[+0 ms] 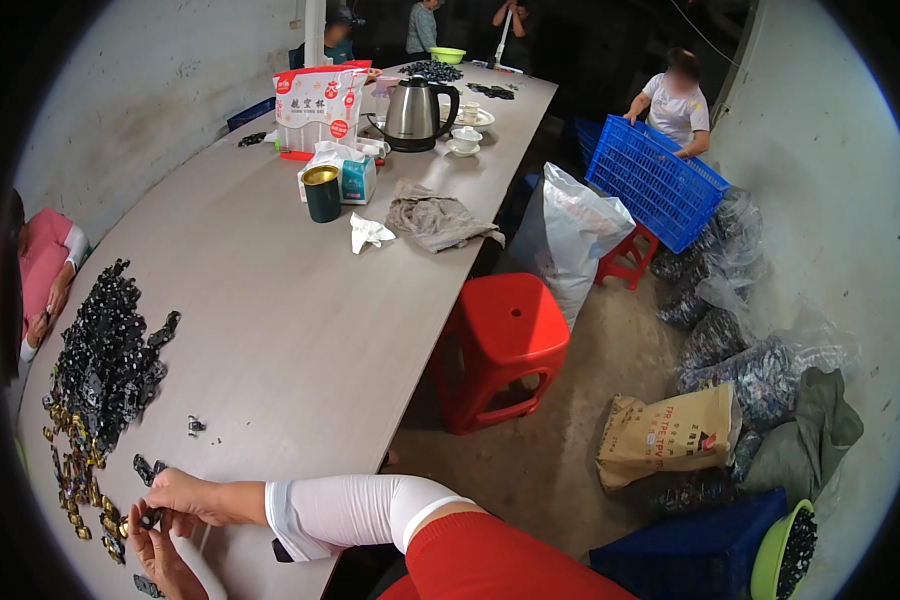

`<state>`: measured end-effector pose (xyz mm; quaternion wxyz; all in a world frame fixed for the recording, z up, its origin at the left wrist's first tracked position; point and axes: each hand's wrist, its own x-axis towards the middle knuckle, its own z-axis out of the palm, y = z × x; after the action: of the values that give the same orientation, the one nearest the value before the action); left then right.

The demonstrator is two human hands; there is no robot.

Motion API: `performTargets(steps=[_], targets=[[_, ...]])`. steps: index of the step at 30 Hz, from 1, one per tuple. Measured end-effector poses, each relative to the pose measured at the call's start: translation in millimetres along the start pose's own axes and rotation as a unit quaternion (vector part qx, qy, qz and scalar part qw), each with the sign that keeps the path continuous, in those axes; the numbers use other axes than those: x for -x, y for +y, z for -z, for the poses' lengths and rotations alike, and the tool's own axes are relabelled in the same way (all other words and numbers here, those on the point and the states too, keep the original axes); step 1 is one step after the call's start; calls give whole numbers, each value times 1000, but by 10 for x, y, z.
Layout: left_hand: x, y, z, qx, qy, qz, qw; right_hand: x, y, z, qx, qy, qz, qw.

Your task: The person assembles small toy cars by hand at a table. They pick up a black chassis and a gold body, fit them together, and place the completed unit on the table. The process is repeated with multiple units from piles of parts.

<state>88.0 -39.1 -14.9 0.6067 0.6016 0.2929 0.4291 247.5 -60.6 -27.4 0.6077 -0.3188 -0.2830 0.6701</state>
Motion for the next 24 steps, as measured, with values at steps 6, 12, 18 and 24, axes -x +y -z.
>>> performTargets(steps=[6, 12, 18, 24], targets=[[-22, -11, 135, 180, -1, 95, 979, -46, 43, 5, 78, 75, 91, 990], [-28, -75, 243, 201, -32, 153, 967, -117, 141, 38, 155, 90, 161, 970], [-5, -37, 225, 24, 15, 103, 994, -52, 128, -49, 243, 90, 200, 945], [21, -61, 133, -168, 54, 36, 984, -320, 444, 74, 344, 169, 414, 826]])
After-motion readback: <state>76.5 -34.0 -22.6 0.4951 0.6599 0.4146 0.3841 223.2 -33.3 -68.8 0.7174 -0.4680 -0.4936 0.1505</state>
